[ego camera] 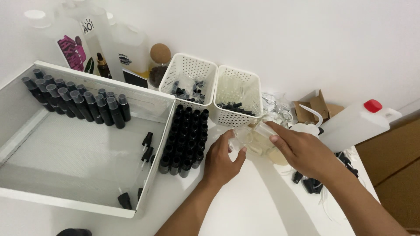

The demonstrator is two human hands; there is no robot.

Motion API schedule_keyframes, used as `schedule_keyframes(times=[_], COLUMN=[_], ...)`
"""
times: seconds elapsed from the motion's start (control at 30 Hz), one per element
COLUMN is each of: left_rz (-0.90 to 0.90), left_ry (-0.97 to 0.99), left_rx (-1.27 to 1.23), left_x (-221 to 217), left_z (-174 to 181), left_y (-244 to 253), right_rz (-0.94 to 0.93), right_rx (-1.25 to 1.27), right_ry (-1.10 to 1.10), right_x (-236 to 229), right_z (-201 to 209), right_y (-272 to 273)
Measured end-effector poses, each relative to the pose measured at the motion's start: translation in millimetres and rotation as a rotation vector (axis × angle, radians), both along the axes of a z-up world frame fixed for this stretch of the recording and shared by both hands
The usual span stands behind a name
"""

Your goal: Assembling and filling small perfume spray bottles on a workspace.

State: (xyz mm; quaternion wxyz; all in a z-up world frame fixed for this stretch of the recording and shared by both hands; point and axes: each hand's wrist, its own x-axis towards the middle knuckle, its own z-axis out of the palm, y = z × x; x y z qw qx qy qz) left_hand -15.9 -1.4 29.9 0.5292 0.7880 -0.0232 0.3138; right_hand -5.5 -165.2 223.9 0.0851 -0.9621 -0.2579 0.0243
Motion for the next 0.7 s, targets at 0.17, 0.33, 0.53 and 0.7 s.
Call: schedule_keyframes(times=[0.17,0.33,0.53,0.7], left_rz=[-0.003,-0.008,-0.014,-0.021], left_ry=[0.017,0.043,0.027,0.052], left_rx=[-0.004,-0.007,-0.004,-0.004], left_x=[-4.3,-3.9,-2.7,-2.9], left_z=[5.0,5.1,5.1,4.6], left_y=[1.4,1.3,0.6,1.0], right_rz=[-0.032,-0.024,-0.011,0.020], right_rx=[-0.016,0.001,0.012,0.021], right_ry=[0.028,0.021,0.009,-0.027], right_x=[-1.0,-0.4,0.3,0.8], right_z=[2.6,0.4,-0.2,0.9], right_y=[0.8,0.4,-0.9,-2.2])
